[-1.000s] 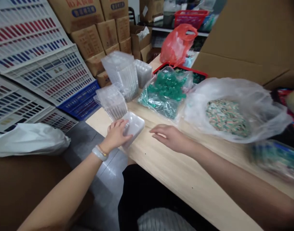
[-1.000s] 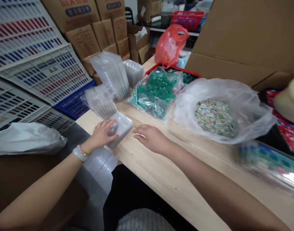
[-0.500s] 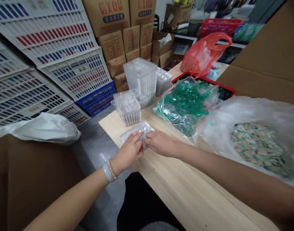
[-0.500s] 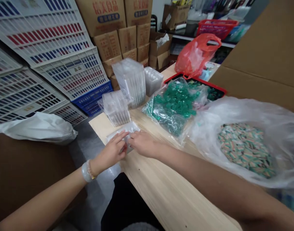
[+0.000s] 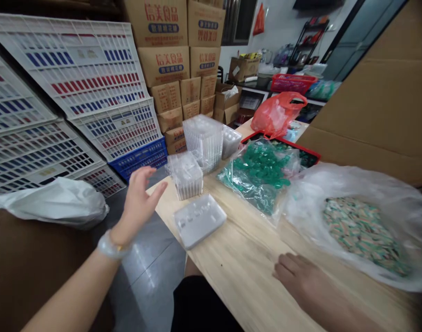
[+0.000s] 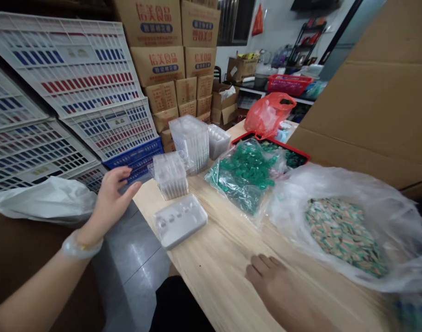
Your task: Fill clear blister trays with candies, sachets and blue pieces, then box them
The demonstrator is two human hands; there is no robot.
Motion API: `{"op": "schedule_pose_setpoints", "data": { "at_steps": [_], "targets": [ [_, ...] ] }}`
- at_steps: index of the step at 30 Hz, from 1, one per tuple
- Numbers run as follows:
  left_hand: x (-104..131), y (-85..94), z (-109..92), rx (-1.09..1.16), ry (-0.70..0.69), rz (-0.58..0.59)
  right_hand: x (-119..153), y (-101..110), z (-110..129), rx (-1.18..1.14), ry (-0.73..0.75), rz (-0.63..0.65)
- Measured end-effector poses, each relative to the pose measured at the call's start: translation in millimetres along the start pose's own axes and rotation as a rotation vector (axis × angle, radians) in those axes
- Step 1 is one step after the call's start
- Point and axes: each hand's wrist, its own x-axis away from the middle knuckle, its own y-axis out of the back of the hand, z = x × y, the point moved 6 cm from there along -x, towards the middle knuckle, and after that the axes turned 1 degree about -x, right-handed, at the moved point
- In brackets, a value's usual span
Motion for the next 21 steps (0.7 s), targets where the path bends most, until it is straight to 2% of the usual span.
{"op": "schedule_pose_setpoints", "data": {
  "at_steps": [2, 4, 6, 8, 11, 14, 16, 18, 20, 21],
  "targets": [
    [-24, -20.8, -4, -0.102, -0.130, 0.113, 18, -13, -12, 0.007, -0.041, 0.040],
    [-34, -50.6, -15, -0.222, -0.233, 0.298, 2, -6, -23, -0.044, -0.120, 0.043],
    [-31, -73.8, -22, -0.359, -0.211, 0.415, -44, 15, -31, -0.129, -0.205, -0.017],
    [-23, -84.9, -26, -0.469, -0.121, 0.413, -108, 32, -34, -0.250, -0.249, -0.078],
    [-20, -89.7, -26, -0.517, 0.004, 0.336, -201, 32, -36, -0.440, -0.295, -0.146],
    [-37, -96.6, -20, -0.404, 0.093, 0.398, -264, 9, -40, -0.629, -0.371, -0.205],
    [-53, -99.7, -13, -0.283, 0.111, 0.497, -288, -8, -43, -0.696, -0.420, -0.192],
    [-66, -95.7, -2, -0.171, 0.133, 0.563, -302, -20, -48, -0.712, -0.488, -0.144],
    [-73, -84.9, 15, -0.045, 0.211, 0.539, -307, -28, -54, -0.737, -0.577, -0.092],
    [-75, -77.8, 24, 0.020, 0.258, 0.479, -308, -31, -57, -0.773, -0.621, -0.075]
  ]
}}
